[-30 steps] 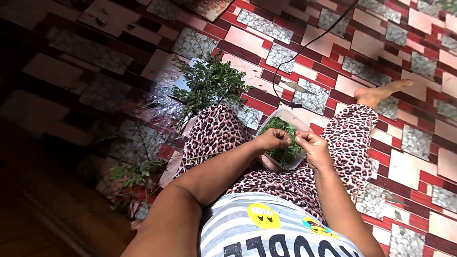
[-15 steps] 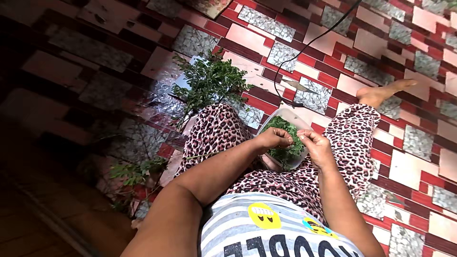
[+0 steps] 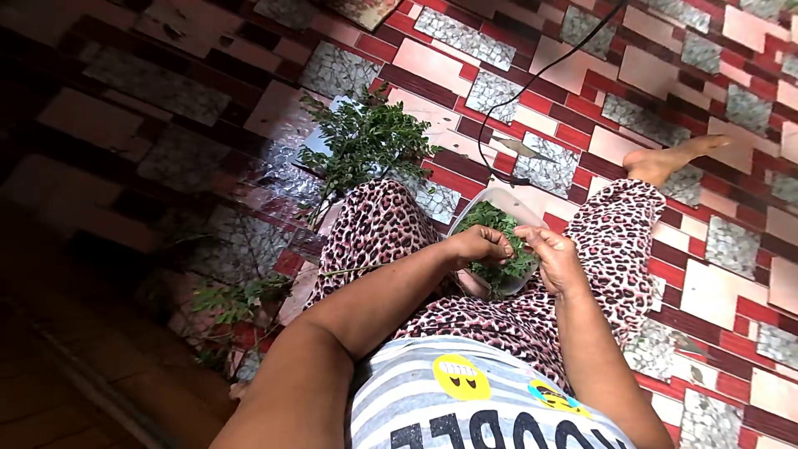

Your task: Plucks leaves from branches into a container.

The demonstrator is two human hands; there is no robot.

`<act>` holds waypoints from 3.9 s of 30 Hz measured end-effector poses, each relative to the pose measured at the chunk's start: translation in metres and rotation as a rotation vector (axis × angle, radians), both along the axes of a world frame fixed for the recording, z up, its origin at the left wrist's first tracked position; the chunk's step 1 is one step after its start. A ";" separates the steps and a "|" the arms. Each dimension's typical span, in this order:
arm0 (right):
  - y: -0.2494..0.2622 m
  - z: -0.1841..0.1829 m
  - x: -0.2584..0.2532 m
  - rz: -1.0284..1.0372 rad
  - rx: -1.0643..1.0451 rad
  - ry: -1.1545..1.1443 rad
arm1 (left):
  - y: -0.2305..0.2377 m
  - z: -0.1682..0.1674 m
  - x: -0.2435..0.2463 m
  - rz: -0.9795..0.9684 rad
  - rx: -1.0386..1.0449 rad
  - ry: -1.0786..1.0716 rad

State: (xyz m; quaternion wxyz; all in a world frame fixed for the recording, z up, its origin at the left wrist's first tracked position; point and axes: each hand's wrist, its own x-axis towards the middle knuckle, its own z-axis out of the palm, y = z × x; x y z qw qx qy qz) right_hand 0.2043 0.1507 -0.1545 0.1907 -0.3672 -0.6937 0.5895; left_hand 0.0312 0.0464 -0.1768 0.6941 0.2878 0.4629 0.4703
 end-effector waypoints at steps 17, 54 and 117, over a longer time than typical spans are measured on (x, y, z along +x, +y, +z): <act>-0.012 0.002 -0.007 0.091 0.154 -0.045 | 0.000 0.002 0.001 -0.003 -0.047 0.029; 0.006 -0.008 0.018 -0.099 0.374 -0.378 | -0.009 0.002 -0.040 0.320 -0.024 0.050; 0.023 -0.014 -0.019 0.221 -0.523 -0.070 | -0.006 0.001 -0.023 0.538 -0.158 -0.033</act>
